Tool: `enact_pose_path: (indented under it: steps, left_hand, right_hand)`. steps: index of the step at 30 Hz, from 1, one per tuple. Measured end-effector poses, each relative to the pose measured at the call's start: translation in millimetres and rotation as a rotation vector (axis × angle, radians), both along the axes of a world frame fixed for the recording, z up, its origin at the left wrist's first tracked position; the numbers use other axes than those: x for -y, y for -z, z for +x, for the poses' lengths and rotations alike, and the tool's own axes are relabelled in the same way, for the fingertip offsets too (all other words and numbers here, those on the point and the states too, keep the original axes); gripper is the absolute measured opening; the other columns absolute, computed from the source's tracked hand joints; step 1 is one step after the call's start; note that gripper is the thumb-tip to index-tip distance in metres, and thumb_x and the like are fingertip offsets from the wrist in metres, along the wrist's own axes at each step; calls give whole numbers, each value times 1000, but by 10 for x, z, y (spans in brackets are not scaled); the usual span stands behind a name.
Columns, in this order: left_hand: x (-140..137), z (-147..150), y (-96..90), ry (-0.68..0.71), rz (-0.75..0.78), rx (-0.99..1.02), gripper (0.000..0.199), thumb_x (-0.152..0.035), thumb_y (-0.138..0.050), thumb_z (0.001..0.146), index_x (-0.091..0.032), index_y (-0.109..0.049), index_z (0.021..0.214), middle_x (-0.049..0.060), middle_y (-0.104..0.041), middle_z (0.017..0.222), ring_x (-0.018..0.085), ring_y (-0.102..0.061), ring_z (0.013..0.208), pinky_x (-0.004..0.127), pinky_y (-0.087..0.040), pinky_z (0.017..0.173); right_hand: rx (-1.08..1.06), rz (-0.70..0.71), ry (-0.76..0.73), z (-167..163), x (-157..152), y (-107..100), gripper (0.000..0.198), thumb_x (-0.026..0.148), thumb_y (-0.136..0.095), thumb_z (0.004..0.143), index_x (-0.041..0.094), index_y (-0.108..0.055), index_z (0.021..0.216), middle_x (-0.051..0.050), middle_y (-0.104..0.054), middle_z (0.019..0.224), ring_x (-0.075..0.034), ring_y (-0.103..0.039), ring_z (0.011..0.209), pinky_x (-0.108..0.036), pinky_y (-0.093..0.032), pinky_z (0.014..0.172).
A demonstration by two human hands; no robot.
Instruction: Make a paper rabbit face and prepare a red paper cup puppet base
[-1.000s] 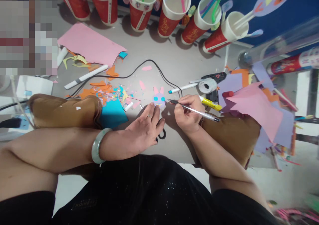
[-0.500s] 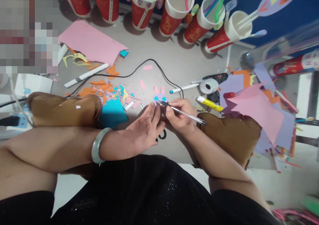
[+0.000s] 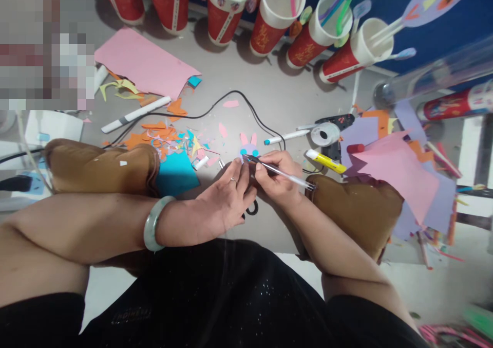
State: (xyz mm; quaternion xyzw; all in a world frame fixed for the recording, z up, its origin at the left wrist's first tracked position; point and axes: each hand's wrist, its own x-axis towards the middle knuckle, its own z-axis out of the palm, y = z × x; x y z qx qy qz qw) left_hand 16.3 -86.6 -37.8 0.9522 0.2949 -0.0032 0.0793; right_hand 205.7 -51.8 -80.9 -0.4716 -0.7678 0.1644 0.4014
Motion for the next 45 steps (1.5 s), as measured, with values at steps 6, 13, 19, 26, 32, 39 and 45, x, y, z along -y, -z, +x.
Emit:
enact_pose_path:
  steps: [6,13,19,26,32,39,45]
  left_hand:
    - [5,10,-8,2,32,-58,91,-63,-72,83,2,-49,143,35,-51,148,46,-47,143,61,-31,122]
    - [55,-25,121,-4,107,8,99,-68,-70,82,3,-44,146,36,-47,150,46,-46,143,60,-25,124]
    - [56,-32,133,-11,86,45,100,-65,-73,82,6,-41,146,39,-45,149,48,-45,143,61,-25,124]
    - [53,-38,116,-3,74,40,101,-65,-72,83,7,-40,146,41,-43,150,48,-44,144,61,-26,124]
    - [44,-34,114,-10,51,54,101,-63,-75,81,7,-42,145,40,-45,149,48,-44,143,63,-29,123]
    - [40,-28,108,-8,13,40,99,-61,-75,82,5,-40,146,38,-45,151,47,-43,145,63,-28,124]
    - [44,-20,108,-13,51,22,98,-65,-74,81,3,-43,145,36,-47,150,47,-44,144,61,-26,125]
  right_hand:
    - [30,-23,10,7,1,7,8,29,-64,88,25,-62,95,0,-74,81,-15,-69,62,-27,-56,57]
    - [22,-23,14,-4,-5,-2,7,31,-63,88,25,-61,92,0,-74,81,-14,-68,61,-28,-56,57]
    - [5,-20,8,-13,-5,-8,6,30,-63,88,24,-62,91,0,-73,79,-14,-68,60,-27,-55,55]
    - [-14,-11,-6,-11,-6,-2,7,28,-64,88,25,-62,93,1,-73,78,-13,-67,61,-26,-54,57]
    - [-4,-42,14,-9,0,2,6,30,-63,89,24,-61,90,0,-72,78,-14,-67,61,-26,-54,57]
    - [-46,-16,12,-15,-7,-1,7,27,-65,88,25,-60,91,2,-69,73,-14,-64,59,-27,-53,56]
    - [-65,11,11,-7,-10,-11,7,25,-65,88,25,-59,90,3,-68,72,-14,-63,58,-27,-52,54]
